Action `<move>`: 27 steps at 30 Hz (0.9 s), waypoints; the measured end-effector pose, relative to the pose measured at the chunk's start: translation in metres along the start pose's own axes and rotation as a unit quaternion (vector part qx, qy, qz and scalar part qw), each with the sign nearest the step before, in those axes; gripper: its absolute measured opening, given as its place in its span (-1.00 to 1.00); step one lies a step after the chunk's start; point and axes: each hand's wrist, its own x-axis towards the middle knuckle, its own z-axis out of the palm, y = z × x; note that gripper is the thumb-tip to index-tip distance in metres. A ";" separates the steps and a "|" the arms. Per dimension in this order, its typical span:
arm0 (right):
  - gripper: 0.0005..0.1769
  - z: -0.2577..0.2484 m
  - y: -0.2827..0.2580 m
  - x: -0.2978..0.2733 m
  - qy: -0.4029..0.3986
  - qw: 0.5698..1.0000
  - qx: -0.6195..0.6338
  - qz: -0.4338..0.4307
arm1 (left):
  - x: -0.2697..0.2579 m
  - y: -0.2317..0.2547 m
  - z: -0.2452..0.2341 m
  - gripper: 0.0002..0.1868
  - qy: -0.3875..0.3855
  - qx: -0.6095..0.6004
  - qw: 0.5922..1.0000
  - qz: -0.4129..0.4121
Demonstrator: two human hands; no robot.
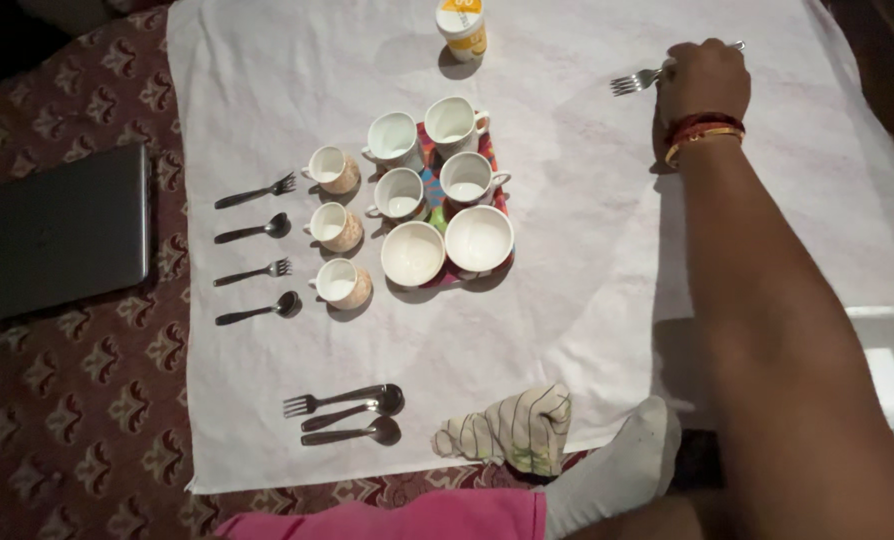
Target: The person sits on the floor and wipes forks and spoons with a cloth, then places them in a neat row on a white sheet. The person also picks up a small container and opens it.
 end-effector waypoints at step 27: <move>-0.67 -0.347 -0.251 -0.178 -0.407 0.869 0.123 -0.251 | -0.097 0.107 -0.097 -0.82 0.203 -0.090 0.959 0.175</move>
